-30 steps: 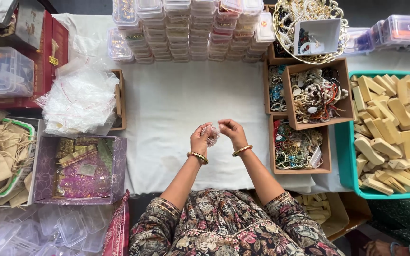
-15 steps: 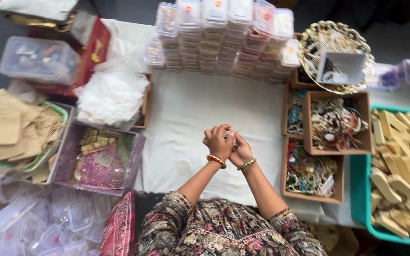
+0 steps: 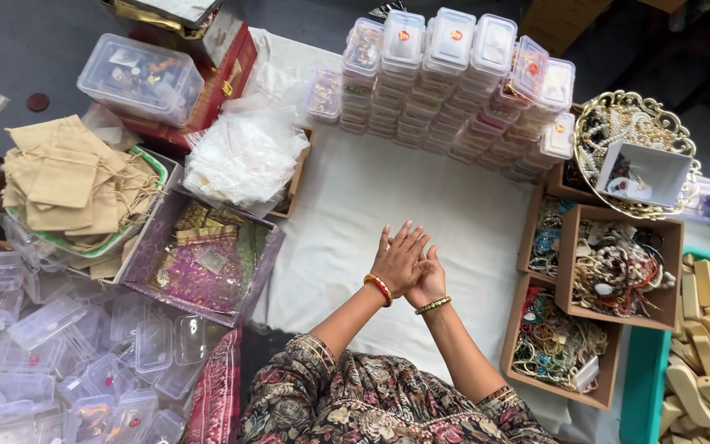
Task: The person places a small beaded item into a clear plastic bag and ties it shut. They then place the bagged item into a small beige cloth pouch and tie the pouch closed. Finally, they place the pouch into a small clear plastic container and stack it with other containers.
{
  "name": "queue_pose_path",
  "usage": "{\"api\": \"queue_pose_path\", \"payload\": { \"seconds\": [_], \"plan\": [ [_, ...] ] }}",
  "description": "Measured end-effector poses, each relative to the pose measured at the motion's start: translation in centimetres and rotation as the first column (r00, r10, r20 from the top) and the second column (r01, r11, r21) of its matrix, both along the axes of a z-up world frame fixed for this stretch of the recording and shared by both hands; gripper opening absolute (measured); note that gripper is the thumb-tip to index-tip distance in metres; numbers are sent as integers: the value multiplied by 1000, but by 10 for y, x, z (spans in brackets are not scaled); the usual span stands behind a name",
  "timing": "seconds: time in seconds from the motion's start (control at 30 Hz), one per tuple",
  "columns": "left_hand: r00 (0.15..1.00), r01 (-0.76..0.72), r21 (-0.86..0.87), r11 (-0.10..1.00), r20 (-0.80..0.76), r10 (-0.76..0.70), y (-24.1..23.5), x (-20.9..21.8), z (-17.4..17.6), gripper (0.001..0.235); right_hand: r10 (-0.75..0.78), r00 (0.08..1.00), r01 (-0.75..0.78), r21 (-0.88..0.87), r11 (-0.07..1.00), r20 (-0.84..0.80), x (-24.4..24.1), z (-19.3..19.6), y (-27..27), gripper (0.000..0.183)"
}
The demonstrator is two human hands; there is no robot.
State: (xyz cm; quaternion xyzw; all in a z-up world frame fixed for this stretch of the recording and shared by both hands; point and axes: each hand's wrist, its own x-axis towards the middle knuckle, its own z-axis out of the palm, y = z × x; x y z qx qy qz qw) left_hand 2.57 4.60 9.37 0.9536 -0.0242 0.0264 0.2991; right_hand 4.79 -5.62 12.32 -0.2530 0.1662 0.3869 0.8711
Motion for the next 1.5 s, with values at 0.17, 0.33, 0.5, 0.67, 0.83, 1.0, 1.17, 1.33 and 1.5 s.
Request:
{"api": "queue_pose_path", "payload": {
  "seconds": [0.17, 0.33, 0.5, 0.67, 0.83, 1.0, 1.17, 1.33, 1.5],
  "plan": [
    [967, -83, -134, 987, 231, 112, 45, 26, -34, 55, 12, 1000, -12, 44, 999, -5, 14, -63, -8, 53],
    [844, -424, 52, 904, 383, 374, 161, 77, -36, 50, -12, 999, 11, -24, 1000, -51, 11, -42, -3, 49],
    [839, -500, 387, 775, -7, 545, 241, 105, 9, 69, -90, 993, 82, -113, 990, -72, 3, -44, -10, 49],
    [855, -481, 369, 795, -2, 518, 243, 104, 17, 42, -113, 990, 103, -126, 987, -78, -3, -53, -17, 49],
    [926, -336, 220, 916, 257, 278, 168, 83, -37, 12, -157, 983, 143, -141, 980, -93, 0, -64, -21, 49],
    [997, 39, 129, 991, -76, -30, 44, 35, -83, 64, -199, 977, 192, -91, 977, -79, 4, -92, -40, 46],
    [1000, 2, 86, 996, -10, -1, 19, 3, -115, 76, -313, 945, 301, -125, 945, -91, -2, -108, -77, 45],
    [995, -96, 16, 995, 8, 96, 35, 4, -148, 56, -375, 917, 348, -183, 919, -139, -15, -116, -99, 43],
    [994, -108, 75, 991, 40, 105, 36, 13, -154, 37, -293, 946, 274, -139, 952, -138, -26, -113, -103, 43]
  ]
}}
